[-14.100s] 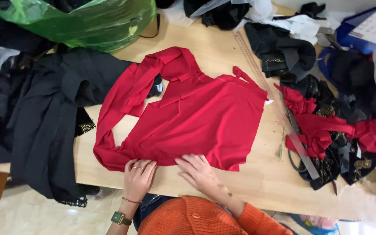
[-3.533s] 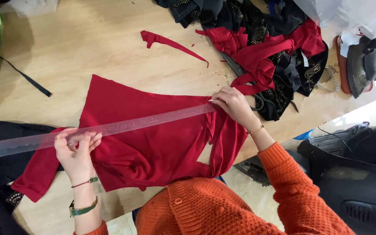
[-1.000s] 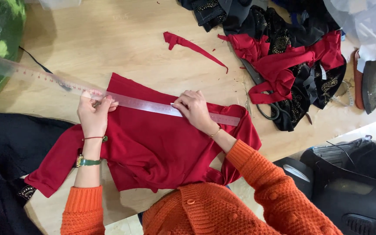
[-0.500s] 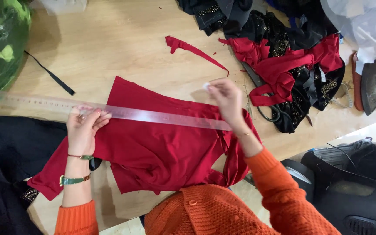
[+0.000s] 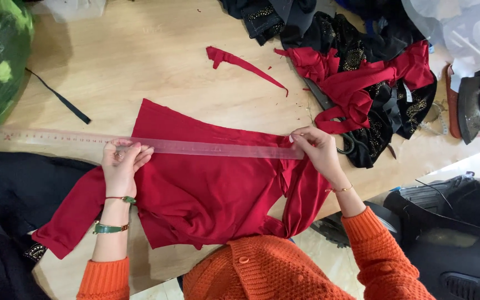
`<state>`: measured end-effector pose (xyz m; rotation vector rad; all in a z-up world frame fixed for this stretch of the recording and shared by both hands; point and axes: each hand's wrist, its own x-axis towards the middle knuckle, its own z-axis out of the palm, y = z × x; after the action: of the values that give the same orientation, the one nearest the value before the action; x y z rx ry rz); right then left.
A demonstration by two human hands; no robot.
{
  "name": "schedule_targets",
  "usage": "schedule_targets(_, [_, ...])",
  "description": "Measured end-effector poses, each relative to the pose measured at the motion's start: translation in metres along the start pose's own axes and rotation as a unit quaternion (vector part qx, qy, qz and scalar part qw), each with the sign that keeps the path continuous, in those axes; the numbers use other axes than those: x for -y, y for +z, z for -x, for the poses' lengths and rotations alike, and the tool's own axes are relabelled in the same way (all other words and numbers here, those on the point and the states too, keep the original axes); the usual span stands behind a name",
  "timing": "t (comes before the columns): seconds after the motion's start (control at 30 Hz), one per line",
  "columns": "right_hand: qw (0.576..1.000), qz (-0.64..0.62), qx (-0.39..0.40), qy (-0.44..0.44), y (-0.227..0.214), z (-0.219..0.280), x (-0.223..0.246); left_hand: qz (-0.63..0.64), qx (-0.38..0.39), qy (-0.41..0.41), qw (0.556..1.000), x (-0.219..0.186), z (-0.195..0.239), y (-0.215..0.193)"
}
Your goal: Measuring red fabric with a ruler and cutting it with scissors on a work table.
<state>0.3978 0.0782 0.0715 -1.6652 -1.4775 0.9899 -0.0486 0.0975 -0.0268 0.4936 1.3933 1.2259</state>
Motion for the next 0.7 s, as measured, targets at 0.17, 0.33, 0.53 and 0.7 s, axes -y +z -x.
schedule_targets(0.17, [0.997, -0.068, 0.018, 0.029, -0.004, -0.002, -0.014, -0.004, -0.018, 0.006, 1.000, 0.005, 0.007, 0.011])
schedule_targets(0.33, [0.992, 0.113, 0.022, -0.046, -0.006, -0.002, -0.002, -0.006, -0.028, 0.014, 1.000, 0.009, 0.010, 0.012])
schedule_targets(0.53, [0.918, 0.308, 0.075, -0.238, 0.003, -0.014, -0.049, -0.004, -0.022, 0.024, 0.999, 0.014, 0.003, 0.011])
schedule_targets(0.7, [0.888, 0.365, 0.075, -0.269, 0.011, -0.019, -0.055, -0.025, -0.013, 0.045, 0.999, 0.001, 0.010, 0.019])
